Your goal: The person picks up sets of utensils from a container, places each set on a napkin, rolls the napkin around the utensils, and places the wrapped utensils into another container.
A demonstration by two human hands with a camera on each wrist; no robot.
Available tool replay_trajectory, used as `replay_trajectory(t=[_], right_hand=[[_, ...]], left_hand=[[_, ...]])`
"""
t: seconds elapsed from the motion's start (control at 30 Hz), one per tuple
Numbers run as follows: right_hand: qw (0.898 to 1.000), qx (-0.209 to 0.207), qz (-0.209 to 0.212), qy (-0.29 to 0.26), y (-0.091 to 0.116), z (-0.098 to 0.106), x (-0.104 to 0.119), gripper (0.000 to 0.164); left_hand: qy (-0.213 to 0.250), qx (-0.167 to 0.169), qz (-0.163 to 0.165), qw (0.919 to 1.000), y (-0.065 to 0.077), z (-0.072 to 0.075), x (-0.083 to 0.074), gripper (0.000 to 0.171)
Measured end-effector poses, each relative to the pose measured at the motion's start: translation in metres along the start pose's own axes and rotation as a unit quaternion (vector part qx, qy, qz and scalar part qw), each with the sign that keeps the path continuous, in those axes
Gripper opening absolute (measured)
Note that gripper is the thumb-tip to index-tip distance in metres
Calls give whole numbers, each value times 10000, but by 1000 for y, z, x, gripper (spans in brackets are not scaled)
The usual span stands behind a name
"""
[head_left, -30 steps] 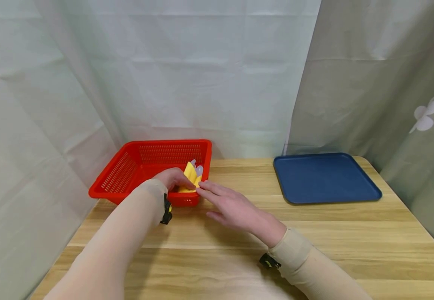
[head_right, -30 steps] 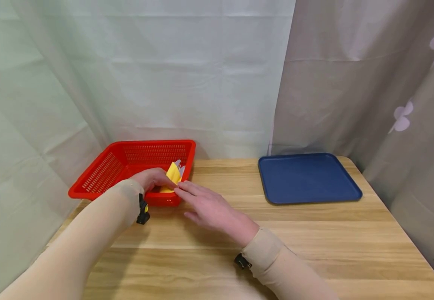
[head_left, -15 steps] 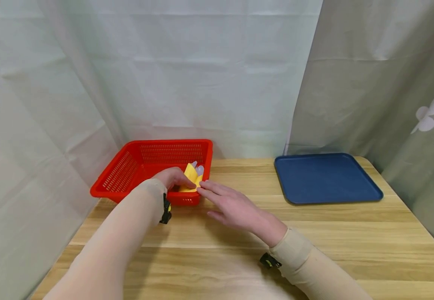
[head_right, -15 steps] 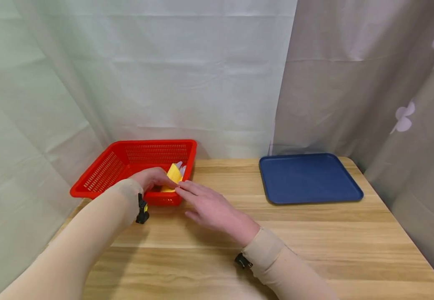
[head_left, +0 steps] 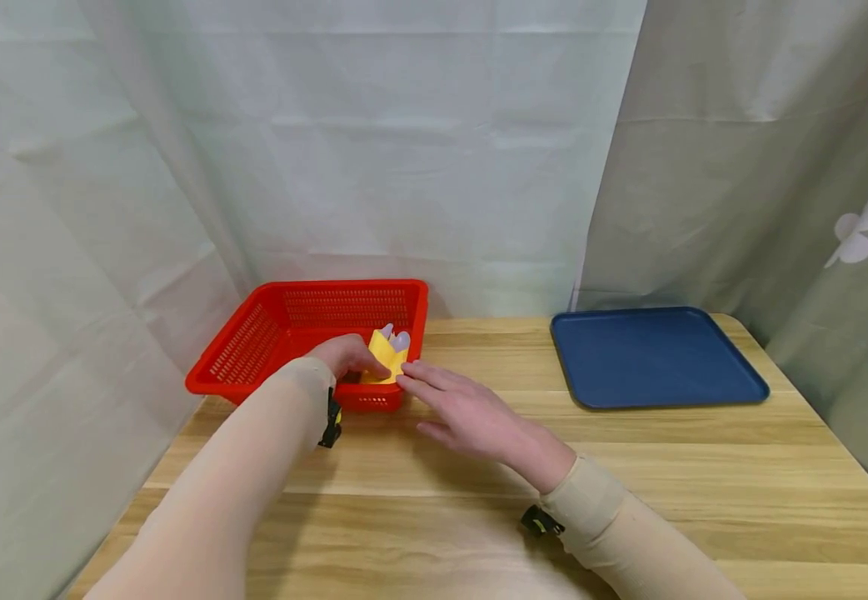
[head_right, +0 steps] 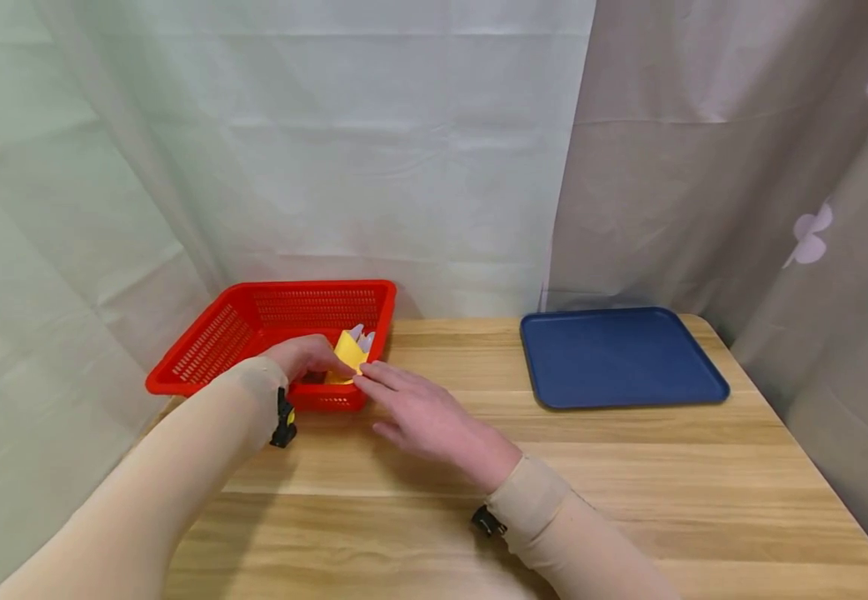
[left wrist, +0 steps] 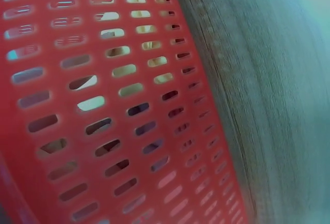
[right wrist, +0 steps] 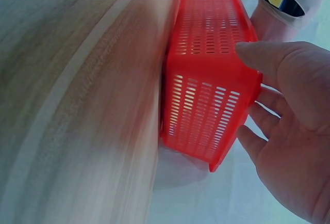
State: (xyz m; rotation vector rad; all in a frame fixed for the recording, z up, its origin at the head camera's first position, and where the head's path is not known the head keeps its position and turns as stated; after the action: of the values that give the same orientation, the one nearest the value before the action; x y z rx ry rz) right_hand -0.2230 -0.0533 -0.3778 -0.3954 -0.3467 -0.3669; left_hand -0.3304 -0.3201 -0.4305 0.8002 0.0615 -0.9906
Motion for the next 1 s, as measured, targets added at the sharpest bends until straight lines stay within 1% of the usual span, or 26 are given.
replay_trajectory(t=[0.03, 0.07, 0.1, 0.13, 0.23, 0.27, 0.3, 0.37, 0.4, 0.53, 0.73, 0.83, 1.0], right_hand=[[10000, -5, 9, 5, 0, 0, 0, 76], [10000, -14, 19, 1, 0, 1, 1, 75], [10000, -18, 24, -10, 0, 1, 1, 75], [10000, -20, 30, -20, 0, 1, 1, 75], [10000, -16, 20, -58, 1, 1, 1, 76], [10000, -16, 11, -80, 1, 1, 1, 76], [10000, -13, -3, -88, 1, 1, 1, 76], [9999, 23, -59, -100, 1, 1, 1, 77], [9999, 44, -93, -108, 1, 1, 0, 78], [9997, 103, -187, -109, 0, 0, -1, 79], [9998, 58, -173, -95, 1, 1, -1, 80], [9998, 45, -163, -119, 1, 1, 0, 79], [9996, 96, -217, -137, 0, -1, 0, 80]], left_hand=[[-12, 40, -69, 10000, -16, 1, 7, 92], [-21, 29, -61, 10000, -13, 1, 6, 92], [-53, 34, -46, 10000, -3, 1, 3, 91], [-116, 14, -48, 9999, 4, 1, 0, 87], [-260, -94, -64, 9996, 34, 1, -8, 71], [-302, -156, -14, 9994, 57, 1, -16, 68], [-409, -174, -91, 9990, 62, 2, -17, 64], [-514, -214, -115, 9984, 74, 3, -20, 58], [-572, -228, -119, 9980, 77, 3, -21, 57], [-795, -264, -83, 9964, 81, 5, -21, 52], [-1145, -306, -154, 9928, 77, 8, -19, 46], [-1289, -352, -220, 9908, 79, 10, -19, 46], [-1194, -341, -248, 9919, 89, 11, -15, 50]])
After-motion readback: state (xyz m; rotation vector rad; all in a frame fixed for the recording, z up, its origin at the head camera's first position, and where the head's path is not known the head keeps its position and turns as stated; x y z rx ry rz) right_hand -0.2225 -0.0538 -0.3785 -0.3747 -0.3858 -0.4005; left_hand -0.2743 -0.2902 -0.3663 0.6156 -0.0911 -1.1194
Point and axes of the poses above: each hand's wrist, its own y-axis away from the middle knuckle, its own z-axis out of the back of the hand, x = y × z, the point moved 6 cm from there along -y, towards the middle knuckle, and after that the axes turned 12 degrees about -y, right-handed, at the moved point
